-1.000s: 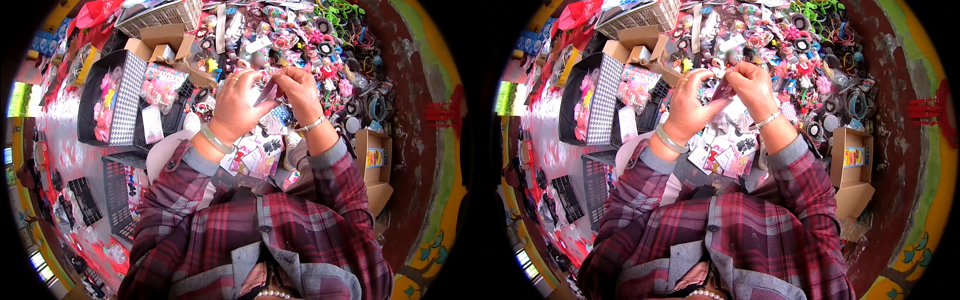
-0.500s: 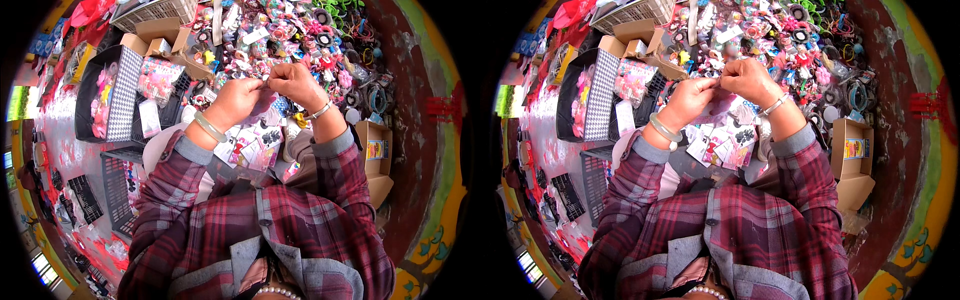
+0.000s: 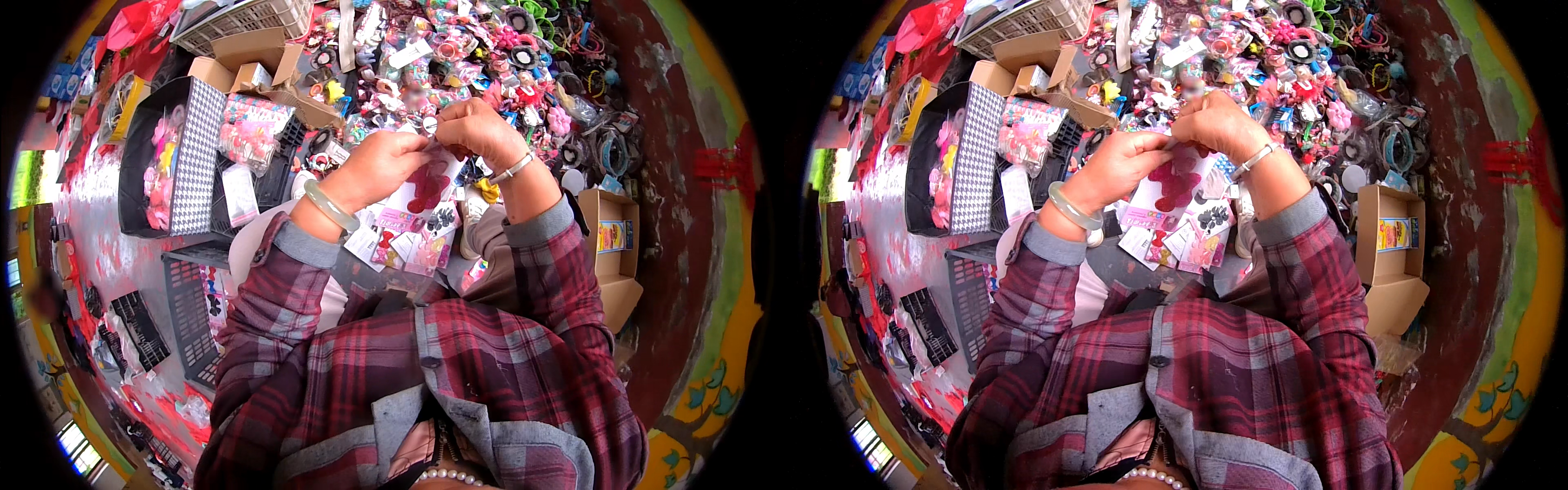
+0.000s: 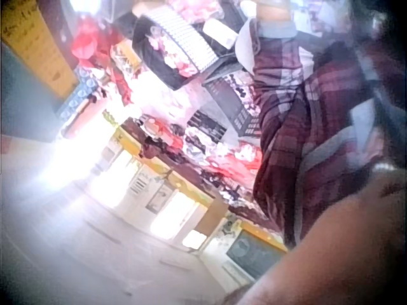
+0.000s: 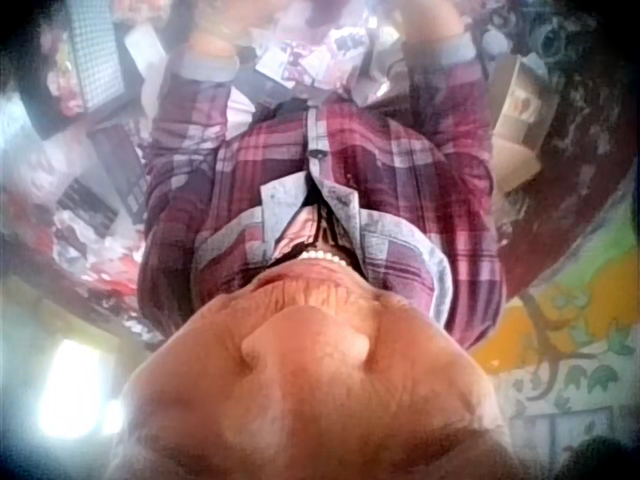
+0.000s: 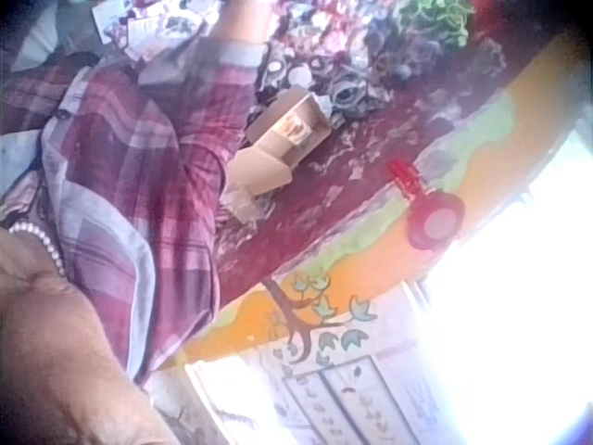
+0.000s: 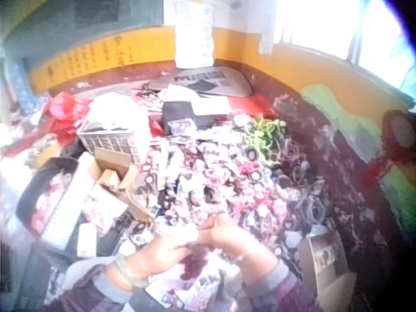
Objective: The person sits on the floor surrounded by boxes and piles of merchandise. They pick up a small card with a pink heart sticker, peel the sticker off the backing, and place it into a clear plastic bag. They then handle a small white card with printed text and graphics.
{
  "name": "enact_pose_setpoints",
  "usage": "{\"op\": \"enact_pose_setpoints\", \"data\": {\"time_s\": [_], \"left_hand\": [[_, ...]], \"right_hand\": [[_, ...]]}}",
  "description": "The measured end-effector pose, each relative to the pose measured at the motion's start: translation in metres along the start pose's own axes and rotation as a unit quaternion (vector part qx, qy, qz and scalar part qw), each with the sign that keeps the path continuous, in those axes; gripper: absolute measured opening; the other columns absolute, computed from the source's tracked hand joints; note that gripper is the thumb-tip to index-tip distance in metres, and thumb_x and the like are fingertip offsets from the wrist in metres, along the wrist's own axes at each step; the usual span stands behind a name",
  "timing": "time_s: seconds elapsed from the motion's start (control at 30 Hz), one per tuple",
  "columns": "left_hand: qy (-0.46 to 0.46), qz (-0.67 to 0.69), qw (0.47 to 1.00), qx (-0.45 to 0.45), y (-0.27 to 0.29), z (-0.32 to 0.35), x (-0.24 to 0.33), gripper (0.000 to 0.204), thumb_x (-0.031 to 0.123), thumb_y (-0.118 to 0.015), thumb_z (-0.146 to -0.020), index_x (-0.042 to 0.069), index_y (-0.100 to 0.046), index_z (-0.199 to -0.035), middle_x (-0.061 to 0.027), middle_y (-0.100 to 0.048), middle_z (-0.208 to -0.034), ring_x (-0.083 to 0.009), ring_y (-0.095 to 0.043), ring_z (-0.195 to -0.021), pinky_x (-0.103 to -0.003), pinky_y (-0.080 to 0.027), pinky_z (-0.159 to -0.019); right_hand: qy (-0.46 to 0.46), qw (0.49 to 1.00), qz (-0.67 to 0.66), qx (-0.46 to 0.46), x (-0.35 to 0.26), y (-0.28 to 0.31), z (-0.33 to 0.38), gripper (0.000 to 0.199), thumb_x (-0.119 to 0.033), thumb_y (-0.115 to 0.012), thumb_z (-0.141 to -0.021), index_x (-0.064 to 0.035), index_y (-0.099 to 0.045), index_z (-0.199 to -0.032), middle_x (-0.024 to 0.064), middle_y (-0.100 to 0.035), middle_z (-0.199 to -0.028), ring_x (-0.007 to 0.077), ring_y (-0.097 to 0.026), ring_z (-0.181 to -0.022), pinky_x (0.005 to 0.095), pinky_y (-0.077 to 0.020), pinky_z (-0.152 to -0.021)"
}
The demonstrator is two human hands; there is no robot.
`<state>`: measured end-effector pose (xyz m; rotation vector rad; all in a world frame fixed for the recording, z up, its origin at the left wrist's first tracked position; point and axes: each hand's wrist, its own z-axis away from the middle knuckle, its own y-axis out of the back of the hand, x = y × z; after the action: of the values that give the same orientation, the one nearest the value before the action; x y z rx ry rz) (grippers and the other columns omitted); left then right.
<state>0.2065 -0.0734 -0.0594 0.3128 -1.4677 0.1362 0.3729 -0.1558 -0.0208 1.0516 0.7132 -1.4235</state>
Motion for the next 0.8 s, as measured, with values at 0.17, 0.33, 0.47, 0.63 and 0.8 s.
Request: {"op": "enact_pose_setpoints", "data": {"time_s": [0.17, 0.33, 0.47, 0.63, 0.8], "left_hand": [[0.014, -0.060, 0.998, 0.031, 0.001, 0.001, 0.013, 0.022, 0.010, -0.050, -0.089, -0.001, -0.059, -0.105, 0.0020, -0.059, -0.080, -0.0040, -0.051, -0.071, -0.020, -0.042, -0.061], [0.009, -0.012, 0.999, 0.048, 0.001, -0.001, 0.003, 0.025, 0.015, -0.049, -0.090, 0.001, -0.060, -0.106, 0.0013, -0.058, -0.075, -0.0018, -0.046, -0.057, -0.019, -0.038, -0.049], [0.102, 0.062, 0.992, 0.027, 0.003, 0.003, 0.014, 0.027, 0.017, -0.048, -0.089, 0.002, -0.060, -0.107, 0.0004, -0.058, -0.073, -0.0025, -0.045, -0.048, -0.019, -0.036, -0.042], [0.089, 0.078, 0.991, 0.064, 0.006, 0.003, 0.012, 0.027, 0.018, -0.048, -0.090, 0.000, -0.058, -0.107, -0.0017, -0.058, -0.071, -0.0035, -0.045, -0.043, -0.018, -0.035, -0.039], [0.039, 0.313, 0.945, 0.086, 0.025, 0.007, 0.021, 0.022, 0.015, -0.048, -0.091, -0.004, -0.056, -0.099, -0.0061, -0.060, -0.078, -0.0049, -0.051, -0.053, -0.016, -0.040, -0.040]], "right_hand": [[-0.006, 0.999, 0.009, 0.031, 0.000, 0.000, 0.000, 0.012, -0.010, -0.055, -0.067, -0.0041, -0.056, -0.057, -0.0007, -0.049, -0.052, 0.0063, -0.042, -0.043, 0.0226, -0.0293, -0.040], [0.028, 0.997, 0.071, 0.012, 0.000, -0.006, -0.002, 0.013, -0.012, -0.057, -0.068, -0.0047, -0.057, -0.057, -0.0034, -0.049, -0.052, 0.0042, -0.041, -0.046, 0.0218, -0.0293, -0.042], [0.017, 0.999, 0.039, -0.004, -0.003, -0.008, 0.002, 0.013, -0.011, -0.057, -0.069, -0.0039, -0.058, -0.058, -0.0032, -0.049, -0.053, 0.0046, -0.042, -0.048, 0.0216, -0.0312, -0.043], [0.095, 0.995, -0.013, -0.027, 0.004, -0.003, -0.002, 0.015, -0.015, -0.058, -0.074, -0.0008, -0.063, -0.071, 0.0002, -0.056, -0.059, 0.0085, -0.050, -0.051, 0.0231, -0.0394, -0.047], [0.217, 0.957, -0.099, 0.164, -0.009, 0.025, 0.013, 0.019, -0.019, -0.059, -0.083, -0.0050, -0.061, -0.095, -0.0017, -0.059, -0.083, 0.0051, -0.051, -0.074, 0.0190, -0.0380, -0.068]]}}
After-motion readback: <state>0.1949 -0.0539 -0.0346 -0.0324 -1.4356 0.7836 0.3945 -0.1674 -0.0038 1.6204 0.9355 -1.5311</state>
